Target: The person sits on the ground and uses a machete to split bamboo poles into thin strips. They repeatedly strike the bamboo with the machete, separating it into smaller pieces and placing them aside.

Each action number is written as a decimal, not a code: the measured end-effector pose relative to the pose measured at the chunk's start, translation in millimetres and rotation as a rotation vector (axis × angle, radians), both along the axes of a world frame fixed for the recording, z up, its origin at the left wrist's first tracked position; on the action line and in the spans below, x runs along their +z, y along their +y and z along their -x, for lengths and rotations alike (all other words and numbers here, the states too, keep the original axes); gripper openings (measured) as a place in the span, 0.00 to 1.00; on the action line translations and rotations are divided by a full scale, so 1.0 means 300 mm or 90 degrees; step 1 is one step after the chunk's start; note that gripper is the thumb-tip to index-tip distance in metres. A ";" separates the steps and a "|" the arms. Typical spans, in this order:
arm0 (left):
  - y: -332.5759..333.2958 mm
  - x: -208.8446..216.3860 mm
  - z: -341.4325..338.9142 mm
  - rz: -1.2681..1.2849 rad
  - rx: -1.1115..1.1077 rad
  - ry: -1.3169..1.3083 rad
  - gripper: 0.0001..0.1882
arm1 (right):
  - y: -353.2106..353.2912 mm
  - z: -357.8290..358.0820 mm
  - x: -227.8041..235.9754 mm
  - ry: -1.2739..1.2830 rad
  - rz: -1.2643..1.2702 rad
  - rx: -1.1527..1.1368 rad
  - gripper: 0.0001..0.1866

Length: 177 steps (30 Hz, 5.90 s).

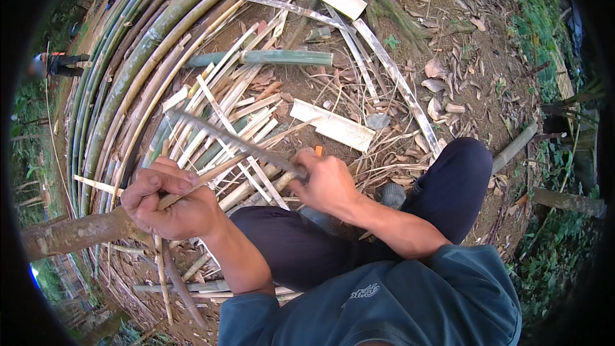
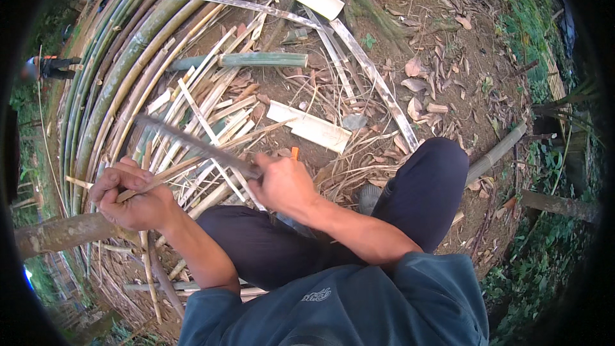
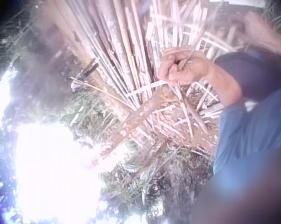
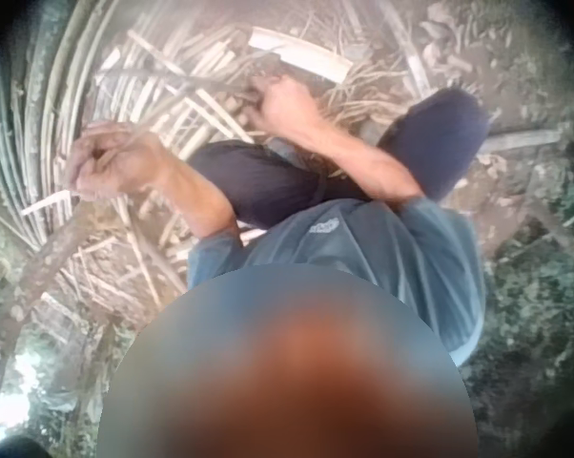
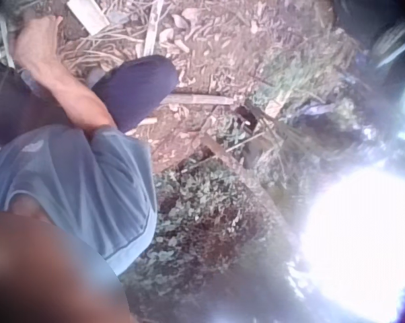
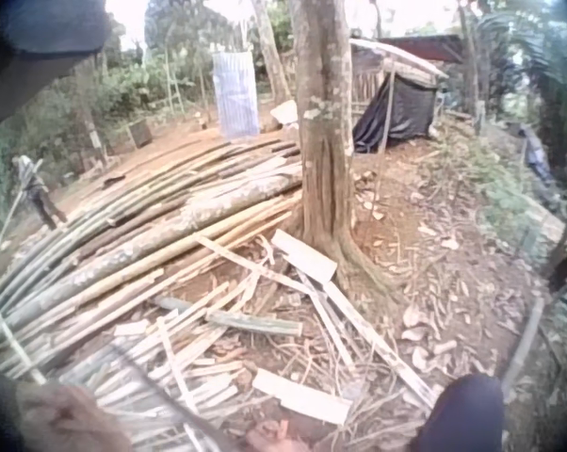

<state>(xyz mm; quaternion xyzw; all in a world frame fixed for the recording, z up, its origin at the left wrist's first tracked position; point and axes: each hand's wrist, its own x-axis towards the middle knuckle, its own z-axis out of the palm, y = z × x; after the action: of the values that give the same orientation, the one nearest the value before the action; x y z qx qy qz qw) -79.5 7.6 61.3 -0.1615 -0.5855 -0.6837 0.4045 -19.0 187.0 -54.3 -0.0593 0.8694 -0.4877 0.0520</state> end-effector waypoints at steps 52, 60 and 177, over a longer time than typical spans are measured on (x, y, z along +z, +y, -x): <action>-0.228 0.143 -0.044 -0.026 0.080 -0.077 0.07 | 0.133 -0.048 -0.759 -0.461 -0.180 -0.259 0.23; -0.118 0.139 0.025 -0.038 -0.058 -0.140 0.05 | 0.107 0.084 -0.235 -0.224 0.056 -0.108 0.32; 0.130 -0.072 0.190 0.013 0.330 -0.115 0.35 | 0.101 0.073 -0.217 -0.232 -0.151 -0.013 0.23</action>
<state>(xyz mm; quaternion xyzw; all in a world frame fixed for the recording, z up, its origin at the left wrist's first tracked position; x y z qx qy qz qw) -136.6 46.5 39.6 0.0513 -0.6477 -0.5633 0.5104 -41.0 217.3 -119.6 0.0453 0.8976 -0.3852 0.2095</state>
